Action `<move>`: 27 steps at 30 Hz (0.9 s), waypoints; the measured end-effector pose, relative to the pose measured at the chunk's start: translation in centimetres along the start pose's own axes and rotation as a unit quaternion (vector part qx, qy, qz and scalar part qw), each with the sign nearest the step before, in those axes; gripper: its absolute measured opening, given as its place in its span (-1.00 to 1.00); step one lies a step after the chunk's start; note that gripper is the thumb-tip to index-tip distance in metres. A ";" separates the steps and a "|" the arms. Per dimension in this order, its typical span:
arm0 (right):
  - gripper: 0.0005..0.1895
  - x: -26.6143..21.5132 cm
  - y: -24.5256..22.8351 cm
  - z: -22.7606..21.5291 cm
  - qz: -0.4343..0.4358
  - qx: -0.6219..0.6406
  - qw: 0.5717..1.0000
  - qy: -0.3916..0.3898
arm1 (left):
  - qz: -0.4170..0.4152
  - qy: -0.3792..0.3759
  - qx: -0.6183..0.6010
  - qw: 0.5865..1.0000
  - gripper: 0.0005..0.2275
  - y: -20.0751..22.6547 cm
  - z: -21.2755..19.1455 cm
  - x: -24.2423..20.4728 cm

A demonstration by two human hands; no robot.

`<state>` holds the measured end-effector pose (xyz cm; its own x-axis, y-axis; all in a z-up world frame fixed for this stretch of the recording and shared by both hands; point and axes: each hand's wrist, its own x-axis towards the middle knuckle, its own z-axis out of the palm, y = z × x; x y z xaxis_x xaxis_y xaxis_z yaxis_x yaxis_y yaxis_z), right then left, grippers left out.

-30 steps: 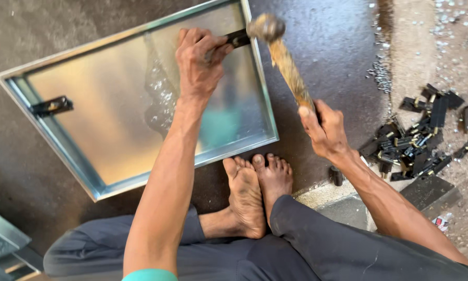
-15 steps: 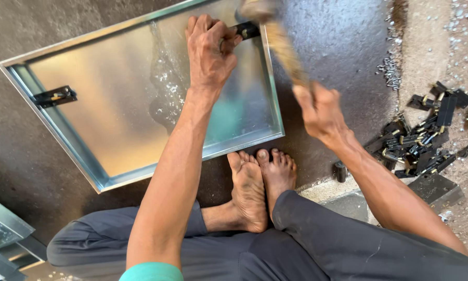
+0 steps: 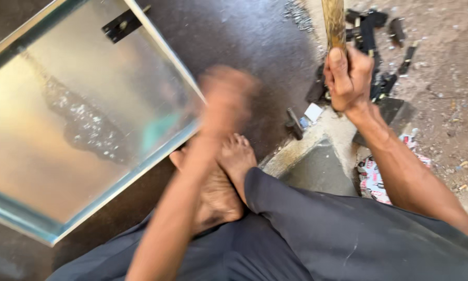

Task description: The person sits on the floor and uses a hammer to attach metal brackets to the corners of a rectangular metal frame. They repeatedly position the brackets and strike them with the hammer to secure them in place.

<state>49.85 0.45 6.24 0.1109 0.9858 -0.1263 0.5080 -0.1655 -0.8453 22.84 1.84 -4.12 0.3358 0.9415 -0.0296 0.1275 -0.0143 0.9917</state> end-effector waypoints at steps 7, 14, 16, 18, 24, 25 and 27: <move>-0.51 -3.8 3.1 -1.5 0.078 0.068 0.994 0.034 | 0.276 -0.341 0.319 0.840 -0.71 -1.0 15.4 1.4; -0.51 -4.5 3.0 -1.0 0.071 0.063 0.995 0.012 | 0.109 -0.070 0.079 0.988 -0.74 -3.2 3.6 2.6; -0.48 -5.2 4.1 -0.6 0.064 0.045 0.997 0.003 | -0.011 0.043 -0.331 0.942 -0.70 -4.4 -3.4 3.7; -0.44 -4.9 5.3 0.6 0.052 0.015 0.998 -0.020 | 0.072 0.202 -0.106 0.971 -0.77 -4.5 -11.4 5.2; -0.53 -4.8 5.2 4.1 0.113 -0.039 0.984 -0.131 | 0.142 0.261 0.135 0.945 -0.96 -3.3 -17.4 7.0; -0.54 -4.6 4.8 4.9 0.111 -0.030 0.983 -0.144 | 0.161 0.252 0.135 0.945 -0.93 -3.3 -17.3 6.9; -0.56 -4.1 3.4 6.1 0.110 -0.014 0.980 -0.168 | 0.161 0.241 0.137 0.947 -0.89 -3.1 -17.1 6.6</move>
<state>45.91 -3.96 0.68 -0.0641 0.8796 -0.4714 0.5275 -0.3711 -0.7642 8.74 13.87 -5.30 -0.0577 0.9175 0.3936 0.3496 -0.3507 0.8688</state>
